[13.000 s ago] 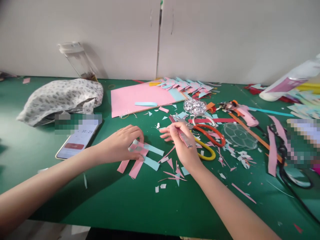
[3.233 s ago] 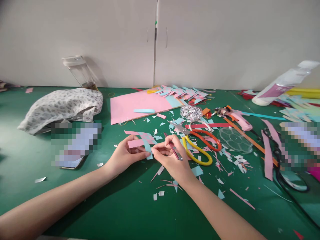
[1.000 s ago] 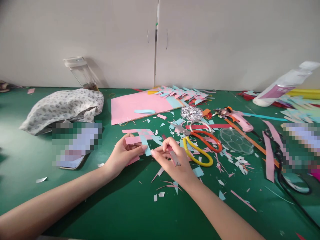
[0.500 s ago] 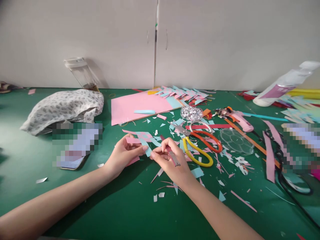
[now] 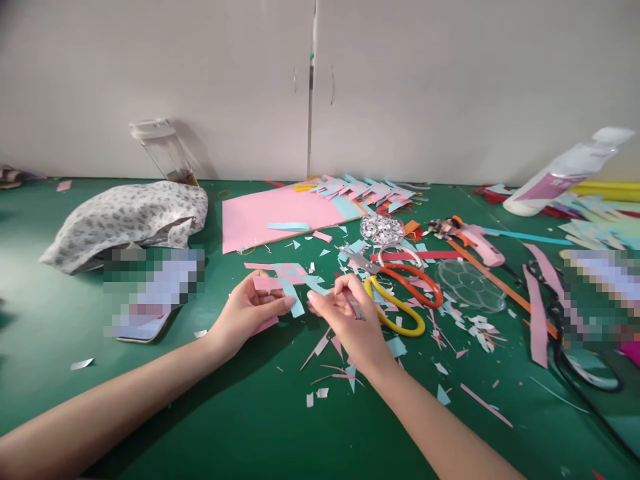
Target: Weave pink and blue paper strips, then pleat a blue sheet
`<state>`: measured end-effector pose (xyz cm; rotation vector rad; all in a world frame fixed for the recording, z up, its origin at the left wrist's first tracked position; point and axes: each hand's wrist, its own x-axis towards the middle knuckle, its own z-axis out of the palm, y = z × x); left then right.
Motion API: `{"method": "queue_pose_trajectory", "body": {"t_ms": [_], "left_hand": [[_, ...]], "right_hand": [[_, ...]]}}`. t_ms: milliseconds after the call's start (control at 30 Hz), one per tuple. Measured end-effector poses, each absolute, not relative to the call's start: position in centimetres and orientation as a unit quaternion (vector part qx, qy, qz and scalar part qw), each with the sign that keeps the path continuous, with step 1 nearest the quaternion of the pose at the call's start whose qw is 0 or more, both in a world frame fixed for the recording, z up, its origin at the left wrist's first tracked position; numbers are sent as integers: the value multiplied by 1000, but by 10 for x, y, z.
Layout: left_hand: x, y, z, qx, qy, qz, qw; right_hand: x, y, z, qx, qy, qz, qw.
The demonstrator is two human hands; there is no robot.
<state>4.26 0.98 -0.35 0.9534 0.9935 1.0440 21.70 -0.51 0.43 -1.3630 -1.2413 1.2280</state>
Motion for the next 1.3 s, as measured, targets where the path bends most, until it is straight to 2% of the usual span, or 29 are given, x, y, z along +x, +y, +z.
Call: {"method": "queue_pose_trajectory", "body": {"t_ms": [100, 333, 533, 667, 833, 933, 1067, 1200, 1300], "left_hand": [[43, 9, -5, 425, 426, 466, 648], [42, 2, -4, 482, 438, 452, 610], [31, 7, 3, 454, 304, 494, 677], [21, 20, 6, 380, 312, 459, 740], [22, 22, 8, 320, 326, 477, 751], [24, 18, 9, 341, 299, 464, 761], [25, 16, 10, 444, 341, 368, 742], [25, 20, 7, 432, 398, 386, 712], [23, 24, 5, 383, 405, 420, 716]], "right_hand": [[221, -1, 4, -595, -494, 444, 453], [223, 1, -1, -523, -532, 441, 499], [225, 1, 3, -528, -538, 405, 518], [232, 1, 3, -489, -557, 419, 525], [237, 2, 3, -422, -569, 454, 540], [236, 1, 6, -397, -601, 479, 501], [237, 1, 9, -413, -680, 446, 409], [249, 10, 8, -462, -754, 318, 342], [265, 21, 6, -531, -795, 170, 238]]}}
